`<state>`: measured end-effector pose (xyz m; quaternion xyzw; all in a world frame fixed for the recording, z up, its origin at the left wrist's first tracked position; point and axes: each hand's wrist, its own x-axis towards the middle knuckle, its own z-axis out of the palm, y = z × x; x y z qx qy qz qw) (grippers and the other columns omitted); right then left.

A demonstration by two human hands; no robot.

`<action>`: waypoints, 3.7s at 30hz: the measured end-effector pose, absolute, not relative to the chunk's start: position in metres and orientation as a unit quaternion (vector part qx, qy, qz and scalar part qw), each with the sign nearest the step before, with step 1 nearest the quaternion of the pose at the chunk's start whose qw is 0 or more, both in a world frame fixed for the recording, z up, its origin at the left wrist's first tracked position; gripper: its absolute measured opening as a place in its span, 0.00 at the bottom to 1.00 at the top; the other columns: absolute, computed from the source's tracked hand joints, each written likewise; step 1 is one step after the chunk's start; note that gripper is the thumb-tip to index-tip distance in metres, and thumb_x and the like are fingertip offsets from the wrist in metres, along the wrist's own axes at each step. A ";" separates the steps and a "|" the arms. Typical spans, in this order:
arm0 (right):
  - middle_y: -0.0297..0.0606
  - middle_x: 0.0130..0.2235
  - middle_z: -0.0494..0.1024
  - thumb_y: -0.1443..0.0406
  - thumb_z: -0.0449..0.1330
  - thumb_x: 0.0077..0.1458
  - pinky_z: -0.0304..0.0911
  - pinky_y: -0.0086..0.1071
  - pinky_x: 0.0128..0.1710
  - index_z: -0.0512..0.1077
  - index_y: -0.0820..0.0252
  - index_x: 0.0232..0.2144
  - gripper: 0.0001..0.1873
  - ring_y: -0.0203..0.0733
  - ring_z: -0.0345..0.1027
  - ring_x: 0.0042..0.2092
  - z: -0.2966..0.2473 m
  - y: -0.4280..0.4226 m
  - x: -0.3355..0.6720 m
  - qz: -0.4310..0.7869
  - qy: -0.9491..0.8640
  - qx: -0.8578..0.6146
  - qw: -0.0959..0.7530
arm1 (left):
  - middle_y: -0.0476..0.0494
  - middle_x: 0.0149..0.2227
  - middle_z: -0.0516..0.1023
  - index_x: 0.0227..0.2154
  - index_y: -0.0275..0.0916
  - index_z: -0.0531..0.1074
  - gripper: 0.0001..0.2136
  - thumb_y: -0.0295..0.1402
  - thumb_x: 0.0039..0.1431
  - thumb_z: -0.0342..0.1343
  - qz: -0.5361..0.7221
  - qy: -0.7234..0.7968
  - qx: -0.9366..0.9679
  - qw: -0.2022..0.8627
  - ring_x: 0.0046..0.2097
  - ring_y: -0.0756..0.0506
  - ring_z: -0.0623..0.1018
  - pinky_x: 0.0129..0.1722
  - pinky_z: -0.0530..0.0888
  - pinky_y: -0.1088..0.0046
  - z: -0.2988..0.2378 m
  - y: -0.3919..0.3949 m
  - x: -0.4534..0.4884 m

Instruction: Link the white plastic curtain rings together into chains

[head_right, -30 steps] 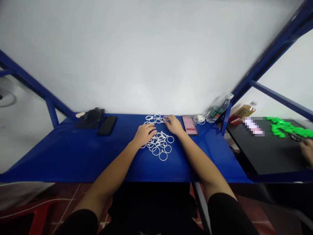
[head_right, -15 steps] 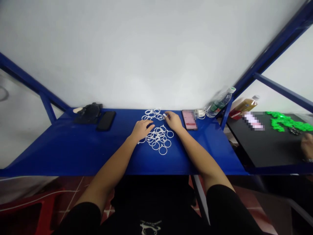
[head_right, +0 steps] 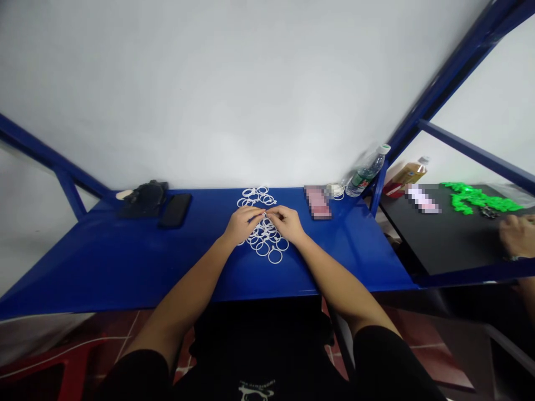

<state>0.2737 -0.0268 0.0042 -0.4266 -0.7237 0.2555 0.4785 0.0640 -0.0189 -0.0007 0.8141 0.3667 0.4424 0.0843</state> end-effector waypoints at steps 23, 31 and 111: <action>0.36 0.33 0.82 0.45 0.62 0.64 0.65 0.30 0.29 0.80 0.58 0.42 0.23 0.38 0.70 0.28 0.000 -0.016 0.287 0.378 -0.705 -0.415 0.434 | 0.53 0.24 0.74 0.30 0.41 0.79 0.02 0.29 0.57 0.62 0.497 0.369 0.779 0.100 0.27 0.51 0.72 0.32 0.71 0.73 0.016 -0.032 0.069; 0.44 0.46 0.84 0.55 0.59 0.66 0.73 0.41 0.48 0.80 0.59 0.47 0.17 0.46 0.78 0.43 -0.017 0.031 0.319 0.196 -0.745 -0.522 0.367 | 0.54 0.21 0.70 0.28 0.41 0.78 0.04 0.28 0.57 0.62 0.473 0.412 0.772 0.104 0.26 0.51 0.70 0.32 0.69 0.72 0.015 -0.026 0.065; 0.41 0.40 0.83 0.61 0.56 0.69 0.72 0.38 0.45 0.79 0.54 0.52 0.15 0.45 0.77 0.41 0.008 -0.021 0.268 0.134 -0.798 -0.423 0.408 | 0.44 0.37 0.86 0.42 0.43 0.82 0.08 0.37 0.68 0.60 0.446 0.464 0.763 0.060 0.40 0.42 0.83 0.48 0.76 0.62 -0.005 -0.006 0.050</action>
